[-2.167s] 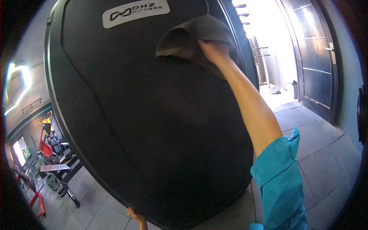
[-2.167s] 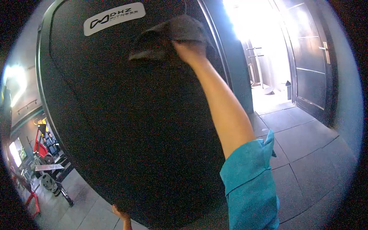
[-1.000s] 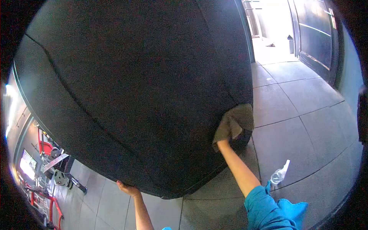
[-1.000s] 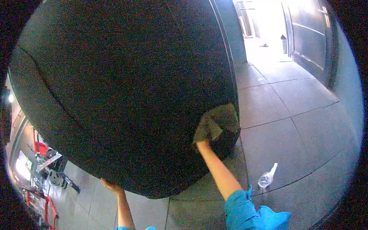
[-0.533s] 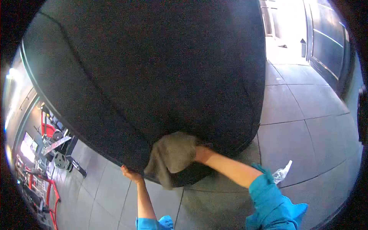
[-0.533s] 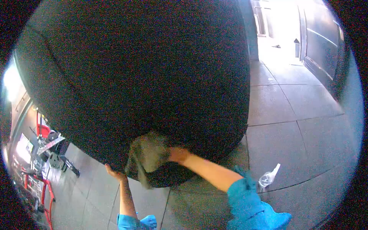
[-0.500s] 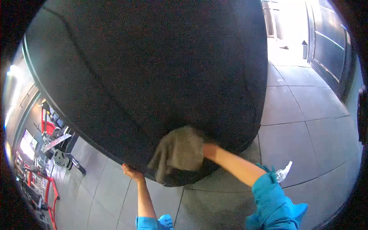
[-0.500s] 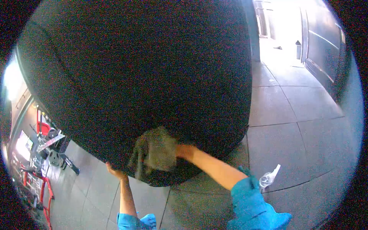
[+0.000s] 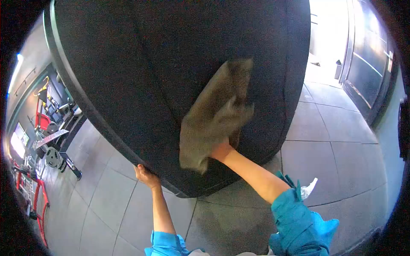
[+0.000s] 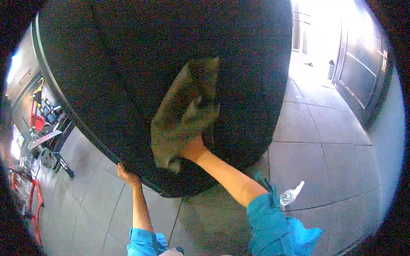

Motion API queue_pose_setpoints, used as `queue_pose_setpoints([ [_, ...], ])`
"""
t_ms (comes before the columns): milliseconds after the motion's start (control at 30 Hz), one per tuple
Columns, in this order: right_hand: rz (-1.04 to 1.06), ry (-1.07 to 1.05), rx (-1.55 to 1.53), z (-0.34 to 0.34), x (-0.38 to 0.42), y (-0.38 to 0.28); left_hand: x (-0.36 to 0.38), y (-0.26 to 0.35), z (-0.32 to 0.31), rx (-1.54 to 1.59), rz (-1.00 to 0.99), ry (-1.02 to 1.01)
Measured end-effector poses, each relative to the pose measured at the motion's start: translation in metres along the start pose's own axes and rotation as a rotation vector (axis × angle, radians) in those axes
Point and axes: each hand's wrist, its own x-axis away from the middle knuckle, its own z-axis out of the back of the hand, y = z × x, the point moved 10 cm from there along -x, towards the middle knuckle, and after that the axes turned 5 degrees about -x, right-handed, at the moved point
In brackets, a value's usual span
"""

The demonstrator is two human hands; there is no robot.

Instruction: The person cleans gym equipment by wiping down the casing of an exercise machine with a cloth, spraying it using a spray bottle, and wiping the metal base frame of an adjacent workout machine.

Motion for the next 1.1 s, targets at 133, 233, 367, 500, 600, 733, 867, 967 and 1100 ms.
queue_pose_setpoints([
  [133,-0.007,-0.459,-0.073,0.011,0.016,0.041,-0.004,-0.015,-0.004,0.046,-0.026,-0.016],
  [233,-0.101,-0.232,-0.006,0.081,-0.041,0.074,-0.002,0.012,-0.005,-0.006,-0.096,0.05],
  [367,-0.306,0.441,-1.04,0.147,-0.14,0.07,0.0,0.001,-0.006,-0.015,-0.021,-0.032],
  [500,-0.037,0.483,0.409,0.163,-0.212,-0.044,-0.002,0.008,-0.011,0.076,-0.051,-0.059],
  [600,0.081,0.268,0.525,0.102,-0.196,-0.109,-0.004,-0.043,-0.024,0.269,0.125,-0.172],
  [733,0.082,-0.088,0.033,0.027,-0.118,-0.109,0.004,-0.056,-0.037,0.532,0.346,-0.25],
  [867,0.048,-0.021,0.111,-0.043,-0.004,-0.079,0.014,-0.047,-0.056,0.827,0.678,-0.486],
  [967,0.062,-0.306,0.097,-0.111,0.057,-0.066,0.009,0.002,-0.059,0.869,0.548,-0.467],
  [1100,-0.042,-0.533,-0.185,-0.174,0.146,-0.064,0.004,-0.02,-0.047,0.62,0.521,-0.359],
])
